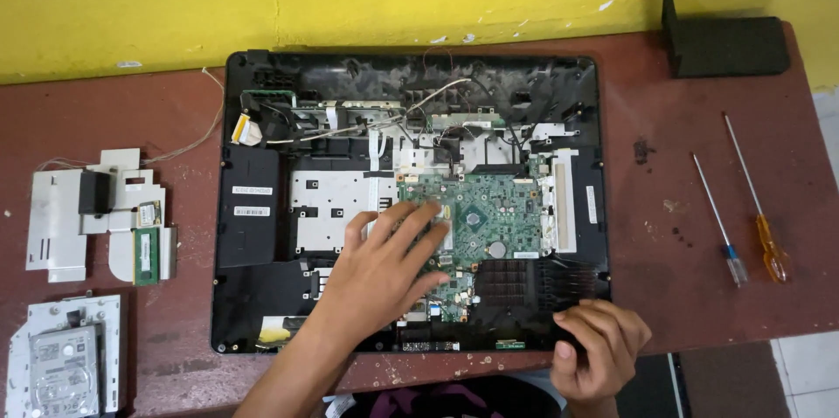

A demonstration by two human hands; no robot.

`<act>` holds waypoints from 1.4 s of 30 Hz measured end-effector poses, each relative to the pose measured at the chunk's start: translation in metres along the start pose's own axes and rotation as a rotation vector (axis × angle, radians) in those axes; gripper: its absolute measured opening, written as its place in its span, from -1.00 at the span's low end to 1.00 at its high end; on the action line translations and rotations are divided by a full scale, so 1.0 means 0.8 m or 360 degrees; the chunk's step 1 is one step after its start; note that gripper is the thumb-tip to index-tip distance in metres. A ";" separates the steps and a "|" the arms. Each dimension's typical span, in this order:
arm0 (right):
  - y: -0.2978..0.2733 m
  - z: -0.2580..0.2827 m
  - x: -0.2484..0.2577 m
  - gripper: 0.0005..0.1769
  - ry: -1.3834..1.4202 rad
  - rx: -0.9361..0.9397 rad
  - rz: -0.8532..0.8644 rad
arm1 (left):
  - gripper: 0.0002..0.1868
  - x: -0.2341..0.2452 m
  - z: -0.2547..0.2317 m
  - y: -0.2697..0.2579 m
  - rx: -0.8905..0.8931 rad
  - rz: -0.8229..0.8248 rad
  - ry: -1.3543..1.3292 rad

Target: The person uses a screwdriver to remove screws from a disassembled laptop motherboard. They then remove a RAM stick from the motherboard and place it on the table. Finally, they disconnect a small white cable from the motherboard.

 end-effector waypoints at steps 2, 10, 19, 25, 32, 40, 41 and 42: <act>0.002 0.006 0.002 -0.51 0.0023 0.0025 -0.0007 | -0.40 0.000 -0.002 -0.001 -0.0018 0.0009 0.0018; -0.005 -0.004 0.001 -0.53 -0.0005 -0.0023 0.0019 | -0.44 -0.004 -0.003 -0.002 -0.0038 0.0042 0.0080; -0.006 0.000 0.001 -0.54 -0.0017 -0.0021 0.0017 | -0.45 -0.003 -0.001 -0.006 -0.0027 0.0001 -0.0044; 0.006 0.012 0.002 -0.52 0.0027 0.0048 -0.0001 | -0.45 -0.001 0.000 -0.009 -0.0043 -0.0027 -0.0099; 0.009 0.017 0.002 -0.56 -0.0034 0.0032 0.0003 | -0.61 0.006 -0.002 -0.009 -0.0074 -0.0055 -0.0137; 0.014 0.024 0.005 -0.61 -0.0032 0.0050 -0.0063 | -0.66 0.004 -0.005 -0.007 -0.0135 -0.0052 -0.0098; 0.014 0.024 0.005 -0.62 -0.0017 0.0063 -0.0073 | -0.68 0.003 -0.005 -0.007 -0.0141 -0.0058 -0.0123; 0.014 0.024 0.005 -0.62 -0.0002 0.0077 -0.0083 | -0.70 0.003 -0.005 -0.008 -0.0148 -0.0063 -0.0149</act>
Point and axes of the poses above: each hand's wrist, its own y-axis towards the middle knuckle, its own x-axis out of the back of the hand, z = x × y, the point moved 5 cm from there along y, towards the middle knuckle, and after that the axes turned 14 degrees about -x, right-handed, at the moved point
